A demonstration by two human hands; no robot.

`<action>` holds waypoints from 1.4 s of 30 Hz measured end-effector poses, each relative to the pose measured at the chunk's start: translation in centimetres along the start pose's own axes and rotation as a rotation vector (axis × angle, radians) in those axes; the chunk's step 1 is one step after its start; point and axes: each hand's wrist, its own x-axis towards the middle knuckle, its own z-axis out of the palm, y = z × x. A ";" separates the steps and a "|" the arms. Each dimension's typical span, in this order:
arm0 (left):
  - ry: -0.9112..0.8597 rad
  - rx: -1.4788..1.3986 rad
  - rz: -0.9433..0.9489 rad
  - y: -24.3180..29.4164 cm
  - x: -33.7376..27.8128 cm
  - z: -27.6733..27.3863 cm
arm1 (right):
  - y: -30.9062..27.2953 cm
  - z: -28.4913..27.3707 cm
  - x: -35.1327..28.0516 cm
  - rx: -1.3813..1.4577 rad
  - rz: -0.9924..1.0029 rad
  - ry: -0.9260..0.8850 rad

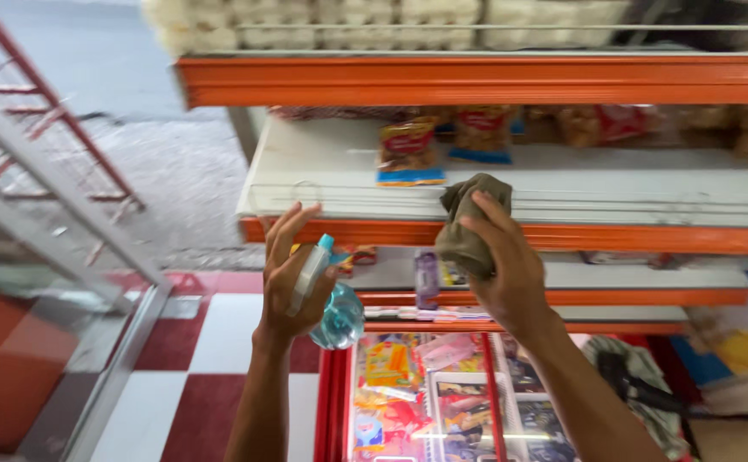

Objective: The person sprays cleaning liquid from a blue bottle onto the glass surfaces of freezers and store shelves, wiping them with a grey cloth.

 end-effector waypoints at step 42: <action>0.041 0.362 -0.125 -0.6 -0.4 -1.0 | -2.2 9.8 3.2 -0.114 -0.125 -0.012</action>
